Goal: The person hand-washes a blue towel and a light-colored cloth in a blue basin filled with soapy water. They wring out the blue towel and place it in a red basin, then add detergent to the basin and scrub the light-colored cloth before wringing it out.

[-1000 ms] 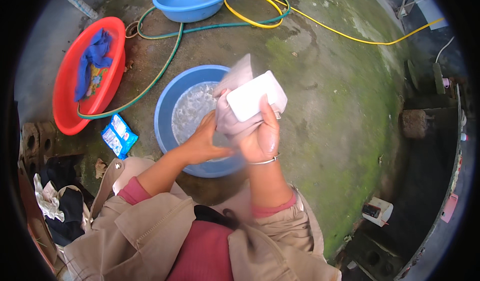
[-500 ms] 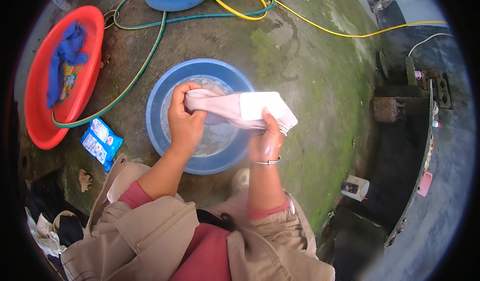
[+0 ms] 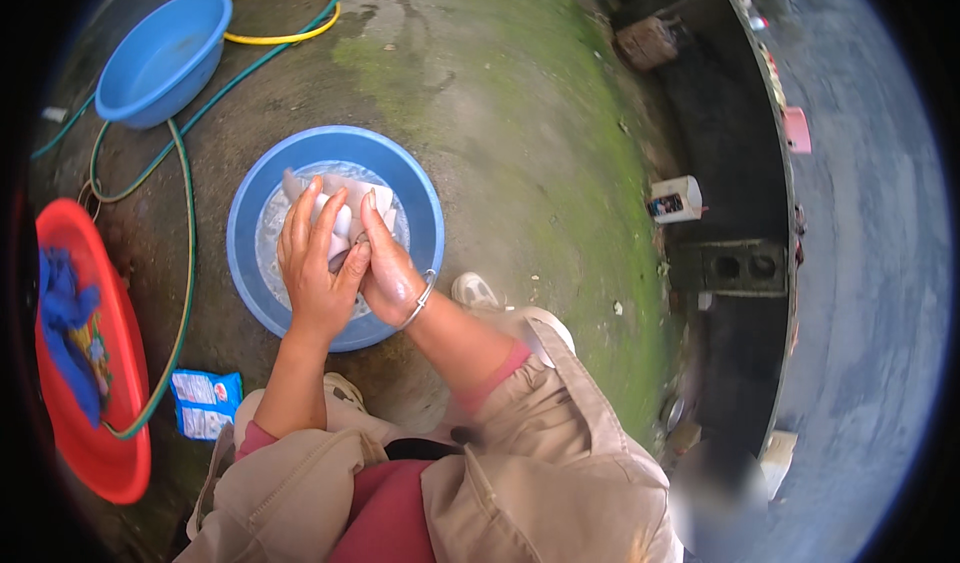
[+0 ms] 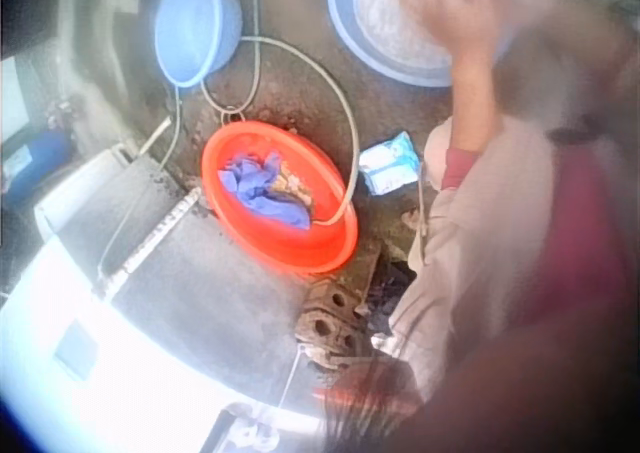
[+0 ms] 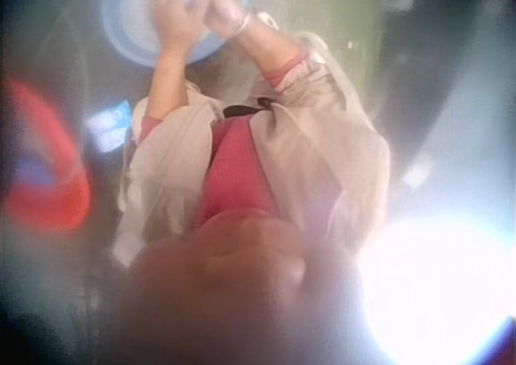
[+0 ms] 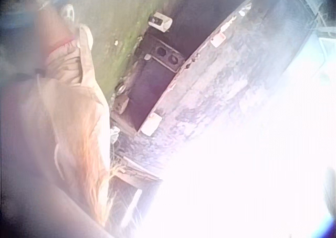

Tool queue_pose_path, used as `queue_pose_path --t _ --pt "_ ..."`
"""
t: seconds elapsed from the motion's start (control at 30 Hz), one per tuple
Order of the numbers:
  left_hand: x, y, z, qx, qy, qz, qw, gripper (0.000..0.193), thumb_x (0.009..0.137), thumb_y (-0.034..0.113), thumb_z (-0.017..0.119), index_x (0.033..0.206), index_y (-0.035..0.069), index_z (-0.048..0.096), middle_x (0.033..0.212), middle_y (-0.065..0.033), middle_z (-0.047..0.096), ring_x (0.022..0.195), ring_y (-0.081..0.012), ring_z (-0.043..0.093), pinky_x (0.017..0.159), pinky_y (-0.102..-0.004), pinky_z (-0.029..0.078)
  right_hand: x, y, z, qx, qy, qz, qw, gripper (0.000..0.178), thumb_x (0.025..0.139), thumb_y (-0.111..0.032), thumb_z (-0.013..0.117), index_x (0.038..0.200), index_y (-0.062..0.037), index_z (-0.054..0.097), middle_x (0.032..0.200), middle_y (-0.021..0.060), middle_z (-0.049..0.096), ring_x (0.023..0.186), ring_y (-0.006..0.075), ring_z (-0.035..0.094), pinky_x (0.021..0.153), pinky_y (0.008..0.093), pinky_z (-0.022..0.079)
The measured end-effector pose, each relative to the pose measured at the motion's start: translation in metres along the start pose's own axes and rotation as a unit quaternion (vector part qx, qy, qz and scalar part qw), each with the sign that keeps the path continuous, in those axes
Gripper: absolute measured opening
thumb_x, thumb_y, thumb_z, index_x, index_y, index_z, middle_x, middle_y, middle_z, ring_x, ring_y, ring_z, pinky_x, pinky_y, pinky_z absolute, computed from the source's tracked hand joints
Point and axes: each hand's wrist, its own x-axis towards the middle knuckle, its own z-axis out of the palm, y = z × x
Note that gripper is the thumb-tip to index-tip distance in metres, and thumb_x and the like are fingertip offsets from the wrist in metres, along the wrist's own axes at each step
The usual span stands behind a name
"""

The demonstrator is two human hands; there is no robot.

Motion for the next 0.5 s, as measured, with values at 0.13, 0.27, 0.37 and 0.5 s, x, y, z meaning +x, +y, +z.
queue_pose_path --t 0.13,0.27,0.37,0.5 --pt "-0.001 -0.003 0.005 -0.053 -0.007 -0.049 0.997 0.036 0.076 0.032 0.054 0.103 0.009 0.053 0.109 -0.0123 0.047 0.094 -0.0304 0.049 0.077 -0.0384 0.038 -0.012 0.008 0.009 0.027 0.040 -0.017 0.999 0.054 0.086 -0.050 0.024 0.123 -0.0099 0.030 0.114 0.0062 0.043 0.099 0.0141 0.047 0.081 0.0288 0.041" --pt "-0.002 -0.006 0.013 -0.084 -0.003 -0.164 0.983 0.022 0.079 0.027 0.051 0.090 0.008 0.055 0.092 -0.0107 0.052 0.079 -0.0283 0.054 0.065 -0.0353 0.043 -0.021 0.018 0.007 -0.056 0.103 0.024 0.993 0.061 0.084 -0.055 0.026 0.119 -0.0054 0.036 0.104 0.0062 0.049 0.091 0.0127 0.049 0.076 0.0245 0.040" --pt "-0.001 -0.011 0.015 -0.104 0.029 -0.247 0.963 0.022 0.083 0.026 0.045 0.087 0.006 0.054 0.088 -0.0115 0.055 0.075 -0.0268 0.054 0.065 -0.0331 0.042 -0.018 0.026 0.005 -0.118 0.121 0.063 0.984 0.064 0.082 -0.058 0.029 0.107 -0.0027 0.048 0.084 0.0042 0.054 0.072 0.0089 0.049 0.057 0.0202 0.039" --pt "0.001 -0.017 0.017 -0.146 0.047 -0.318 0.936 0.026 0.086 0.025 0.040 0.088 0.002 0.053 0.084 -0.0114 0.057 0.078 -0.0216 0.053 0.069 -0.0300 0.040 -0.021 0.023 -0.005 -0.177 0.087 0.074 0.978 0.064 0.082 -0.058 0.029 0.106 -0.0021 0.049 0.083 0.0049 0.054 0.070 0.0083 0.049 0.054 0.0203 0.039"
